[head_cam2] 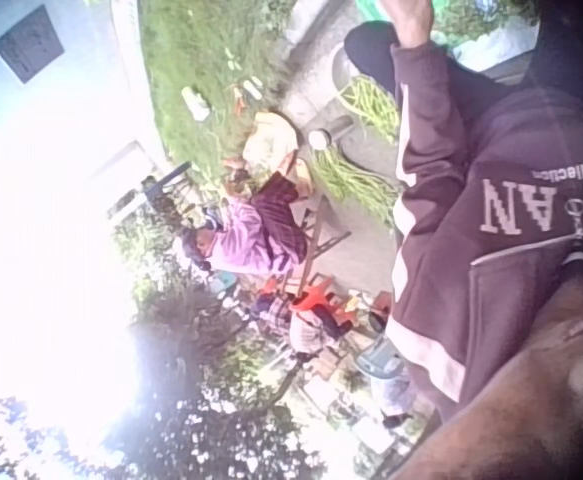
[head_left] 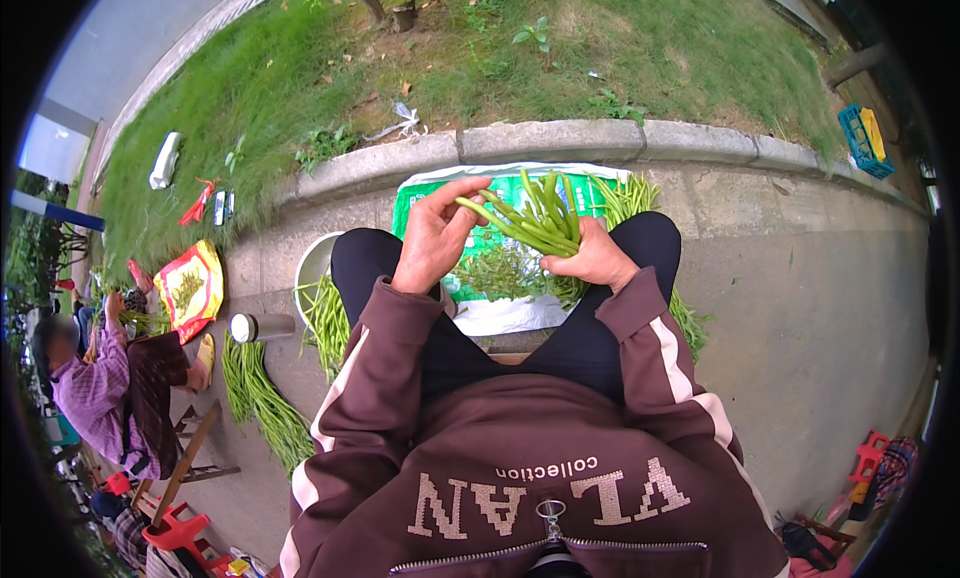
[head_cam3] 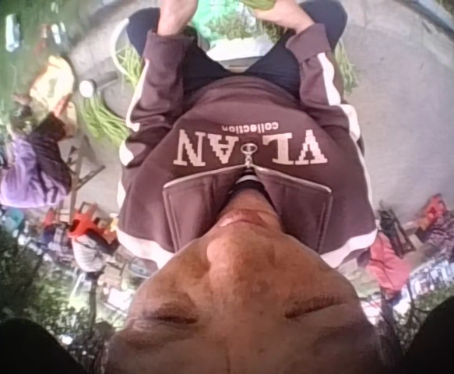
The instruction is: The person picks up a bunch of long green beans from a bowl, sorts through them, and snaps off the ends by hand while sitting outdoors.
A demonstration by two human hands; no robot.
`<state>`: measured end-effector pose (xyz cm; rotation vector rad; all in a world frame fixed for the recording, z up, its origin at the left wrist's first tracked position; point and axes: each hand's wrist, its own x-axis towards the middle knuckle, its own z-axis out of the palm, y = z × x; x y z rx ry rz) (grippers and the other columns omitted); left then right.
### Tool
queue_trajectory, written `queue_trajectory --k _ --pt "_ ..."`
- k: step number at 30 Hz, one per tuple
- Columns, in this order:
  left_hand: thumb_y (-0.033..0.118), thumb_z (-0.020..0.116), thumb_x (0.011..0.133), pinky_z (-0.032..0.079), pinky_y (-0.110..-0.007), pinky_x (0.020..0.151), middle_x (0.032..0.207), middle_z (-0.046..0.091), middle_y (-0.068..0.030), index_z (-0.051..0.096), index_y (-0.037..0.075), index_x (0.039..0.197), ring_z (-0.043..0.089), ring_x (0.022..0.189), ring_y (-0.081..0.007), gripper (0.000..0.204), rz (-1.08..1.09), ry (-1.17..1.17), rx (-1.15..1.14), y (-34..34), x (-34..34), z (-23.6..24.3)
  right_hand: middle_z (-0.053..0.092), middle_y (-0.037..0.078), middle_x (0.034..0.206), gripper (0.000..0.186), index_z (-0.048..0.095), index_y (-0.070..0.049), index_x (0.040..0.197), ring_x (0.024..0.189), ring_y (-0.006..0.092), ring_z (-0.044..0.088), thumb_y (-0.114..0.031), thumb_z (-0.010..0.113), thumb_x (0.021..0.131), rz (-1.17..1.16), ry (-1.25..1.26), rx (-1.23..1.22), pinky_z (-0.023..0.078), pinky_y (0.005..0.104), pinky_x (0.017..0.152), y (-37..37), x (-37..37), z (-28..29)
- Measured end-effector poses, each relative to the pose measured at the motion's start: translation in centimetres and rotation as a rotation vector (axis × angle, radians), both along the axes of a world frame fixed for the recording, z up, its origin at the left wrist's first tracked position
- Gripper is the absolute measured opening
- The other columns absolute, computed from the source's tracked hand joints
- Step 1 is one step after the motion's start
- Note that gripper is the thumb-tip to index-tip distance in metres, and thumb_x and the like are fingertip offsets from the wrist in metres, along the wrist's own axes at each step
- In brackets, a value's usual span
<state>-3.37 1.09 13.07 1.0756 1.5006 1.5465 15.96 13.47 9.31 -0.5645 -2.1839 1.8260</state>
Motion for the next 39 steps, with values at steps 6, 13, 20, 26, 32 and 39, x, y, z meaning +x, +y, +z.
queue_trajectory --k 6,13,20,26,32,39 --pt "0.004 0.06 0.084 0.049 -0.023 0.071 0.091 0.065 -0.0064 0.061 -0.001 0.106 0.06 0.079 -0.0103 0.022 0.086 0.033 0.092 -1.1 -1.4 0.6 0.063 0.01 0.075 0.027 0.061 -0.003 0.092 0.069 0.0166 0.061 -0.005 0.069 0.066 -0.087 0.111 0.445 0.046 0.0275 0.064 0.8 -1.3 4.8" --pt "-0.002 0.061 0.077 0.048 -0.025 0.063 0.082 0.064 -0.0066 0.063 0.003 0.097 0.061 0.07 -0.012 0.02 0.064 0.517 0.074 -1.3 -1.5 1.2 0.063 0.007 0.077 0.037 0.059 -0.007 0.094 0.073 0.0248 0.062 -0.003 0.069 0.058 0.012 0.298 1.102 0.046 0.0344 0.064 3.9 -1.3 4.2" --pt "0.001 0.063 0.075 0.048 -0.027 0.061 0.085 0.063 -0.0062 0.062 0.003 0.092 0.06 0.066 -0.0162 0.017 0.132 0.753 -0.007 -1.1 -2.2 0.5 0.054 0.003 0.065 0.03 0.057 -0.008 0.092 0.066 0.0215 0.056 -0.001 0.059 0.063 0.029 0.258 1.307 0.043 0.0331 0.062 4.6 -0.5 1.5" --pt "0.003 0.064 0.077 0.048 -0.026 0.059 0.084 0.063 -0.0063 0.063 0.003 0.09 0.059 0.065 -0.0143 0.013 0.096 0.579 0.002 -0.6 -0.8 1.5 0.055 0.003 0.067 0.027 0.058 -0.007 0.093 0.068 0.0207 0.056 -0.002 0.056 0.066 0.005 0.249 1.292 0.044 0.0321 0.064 4.1 0.0 -1.1" --pt "0.003 0.066 0.075 0.047 -0.026 0.058 0.081 0.062 -0.0081 0.065 0.006 0.091 0.059 0.064 -0.0172 0.016 0.088 0.738 0.012 -0.1 0.7 0.6 0.057 0.003 0.07 0.03 0.059 -0.007 0.095 0.07 0.0202 0.057 -0.002 0.057 0.065 -0.053 0.23 1.276 0.044 0.0318 0.066 3.9 0.6 -1.0" --pt "0.005 0.067 0.072 0.047 -0.029 0.058 0.078 0.063 -0.0064 0.067 0.008 0.085 0.059 0.064 -0.0206 0.013 0.135 0.577 -0.002 0.5 2.2 1.1 0.058 0.006 0.072 0.032 0.058 -0.004 0.093 0.068 0.0228 0.057 -0.002 0.062 0.061 -0.01 0.248 1.292 0.045 0.0331 0.064 3.9 0.7 -0.9"
